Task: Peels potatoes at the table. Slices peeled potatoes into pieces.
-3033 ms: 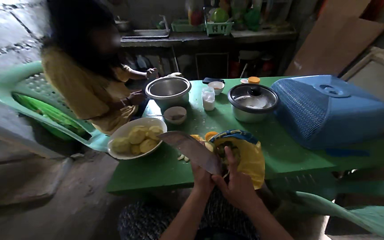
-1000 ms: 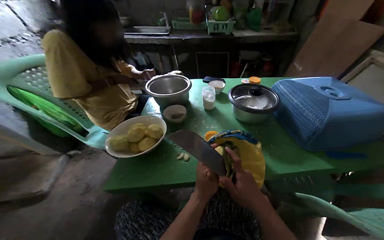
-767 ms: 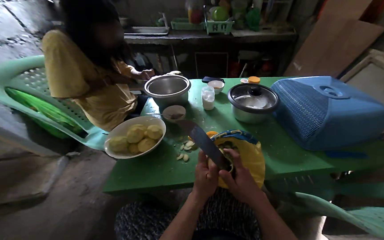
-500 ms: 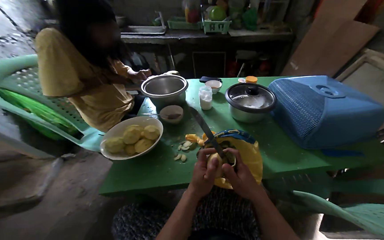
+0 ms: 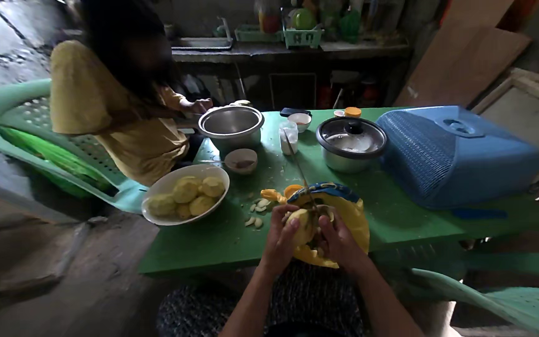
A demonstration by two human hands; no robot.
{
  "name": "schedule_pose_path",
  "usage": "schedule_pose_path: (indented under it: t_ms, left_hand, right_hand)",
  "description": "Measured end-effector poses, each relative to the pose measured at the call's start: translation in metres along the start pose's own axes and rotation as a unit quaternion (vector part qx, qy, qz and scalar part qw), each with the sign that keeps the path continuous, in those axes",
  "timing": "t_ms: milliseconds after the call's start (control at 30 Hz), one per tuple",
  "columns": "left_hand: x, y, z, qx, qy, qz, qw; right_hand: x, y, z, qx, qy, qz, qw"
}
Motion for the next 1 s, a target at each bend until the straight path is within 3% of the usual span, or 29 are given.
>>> schedule_pose_path:
  t_ms: [200,500,600,733,1000]
  left_hand:
    - [-0.002,0.003,-0.003,0.063,-0.001,-0.024,0.998]
    - [0.008,-0.005,0.008,0.083,-0.029,-0.053,0.995]
    - [0.014,-0.013,0.009,0.077,-0.044,-0.073,0.993]
    - [0.019,-0.021,0.008,0.064,-0.054,-0.073,0.994]
    - [0.012,-0.012,0.006,0.073,-0.038,-0.040,0.996]
  right_hand:
    - [-0.007,-0.013,0.018,0.043,0.090,0.183,0.978]
    - [-0.010,-0.018,0.022,0.091,0.082,0.318,0.940]
    - [-0.011,-0.011,0.015,0.124,0.089,0.297,0.943]
    - [-0.008,0.000,0.011,0.067,0.086,0.198,0.974]
    - [-0.007,-0.009,0.021,0.060,0.103,0.234,0.965]
Point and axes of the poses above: each hand's wrist, its own z-axis away from the middle knuckle, its own y-axis out of the back of the hand, x = y × z, the point moved 8 cm from there along -z, towards the middle knuckle, and after that the axes turned 13 degrees about -y, right-handed, at the moved point
